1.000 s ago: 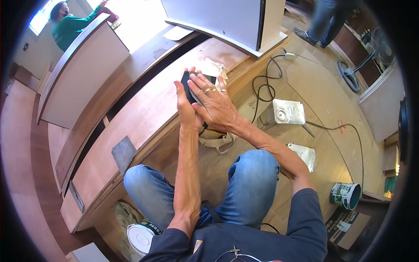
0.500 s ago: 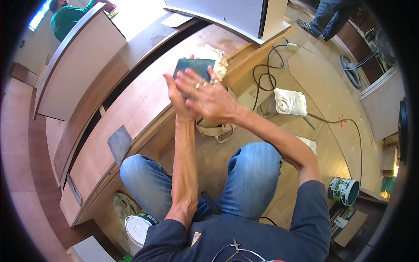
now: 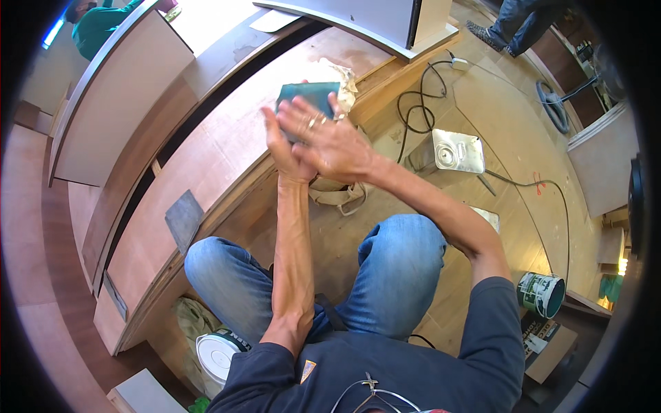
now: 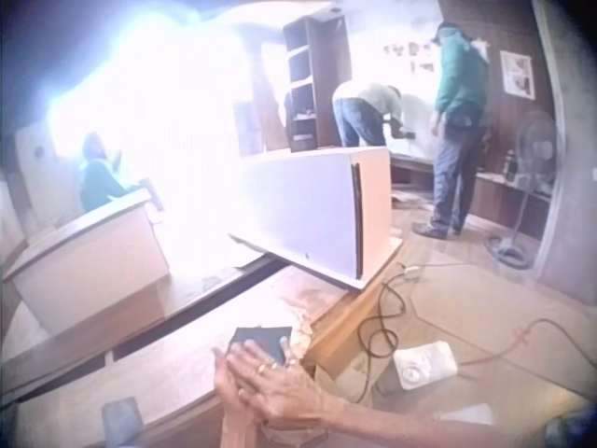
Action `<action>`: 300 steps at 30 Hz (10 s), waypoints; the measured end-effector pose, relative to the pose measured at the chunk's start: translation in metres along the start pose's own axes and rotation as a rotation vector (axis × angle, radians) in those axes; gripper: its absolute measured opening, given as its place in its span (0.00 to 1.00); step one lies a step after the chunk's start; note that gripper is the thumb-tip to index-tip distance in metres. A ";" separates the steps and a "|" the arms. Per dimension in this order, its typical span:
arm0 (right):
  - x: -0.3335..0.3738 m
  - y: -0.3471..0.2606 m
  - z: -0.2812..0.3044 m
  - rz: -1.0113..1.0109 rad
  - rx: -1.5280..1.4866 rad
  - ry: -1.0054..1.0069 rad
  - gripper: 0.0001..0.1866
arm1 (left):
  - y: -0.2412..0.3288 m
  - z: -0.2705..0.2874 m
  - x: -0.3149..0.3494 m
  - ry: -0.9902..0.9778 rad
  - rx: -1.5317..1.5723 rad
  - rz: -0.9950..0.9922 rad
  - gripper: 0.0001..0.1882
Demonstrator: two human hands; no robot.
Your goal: The person rubs a small square piece of material against another surface, then pours liquid from a metal container onto a cloth and wipes the square piece and other surfaces.
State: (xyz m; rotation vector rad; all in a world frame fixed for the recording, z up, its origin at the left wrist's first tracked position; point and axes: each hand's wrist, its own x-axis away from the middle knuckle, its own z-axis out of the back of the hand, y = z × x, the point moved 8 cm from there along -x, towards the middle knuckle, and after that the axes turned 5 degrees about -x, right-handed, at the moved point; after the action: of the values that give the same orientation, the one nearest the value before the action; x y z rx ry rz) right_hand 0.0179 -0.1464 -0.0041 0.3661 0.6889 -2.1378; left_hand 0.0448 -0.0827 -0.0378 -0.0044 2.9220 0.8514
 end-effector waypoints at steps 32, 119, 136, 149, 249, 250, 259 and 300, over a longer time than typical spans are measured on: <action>-0.013 0.058 0.004 -0.199 -0.328 0.183 0.34 | 0.007 -0.015 -0.011 0.027 -0.023 -0.017 0.35; -0.029 -0.019 0.042 0.016 -0.213 0.124 0.33 | 0.055 -0.042 -0.004 0.024 -0.242 -0.034 0.32; -0.006 0.129 0.024 -0.527 -1.132 0.370 0.29 | 0.056 -0.032 0.005 0.030 -0.355 -0.161 0.32; -0.017 0.069 0.020 -0.457 -1.105 0.519 0.15 | 0.065 0.026 -0.007 0.411 -0.753 -0.357 0.32; -0.042 0.016 0.015 -0.100 -0.110 0.156 0.38 | 0.046 -0.015 -0.002 -0.017 -0.071 -0.201 0.34; -0.045 0.025 0.020 -0.174 -0.148 0.204 0.38 | 0.045 -0.012 -0.002 0.016 -0.071 -0.183 0.34; -0.048 0.053 0.027 -0.172 -0.416 0.209 0.24 | 0.047 -0.004 0.004 -0.057 0.016 -0.186 0.32; -0.004 -0.005 0.041 0.035 -0.071 0.185 0.25 | 0.015 0.025 0.013 0.036 0.096 -0.007 0.21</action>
State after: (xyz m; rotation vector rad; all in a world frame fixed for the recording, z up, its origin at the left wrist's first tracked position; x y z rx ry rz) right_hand 0.0158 -0.1659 0.0328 0.5383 0.8545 -2.0576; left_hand 0.0341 -0.0562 -0.0518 -0.0232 2.9910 0.7164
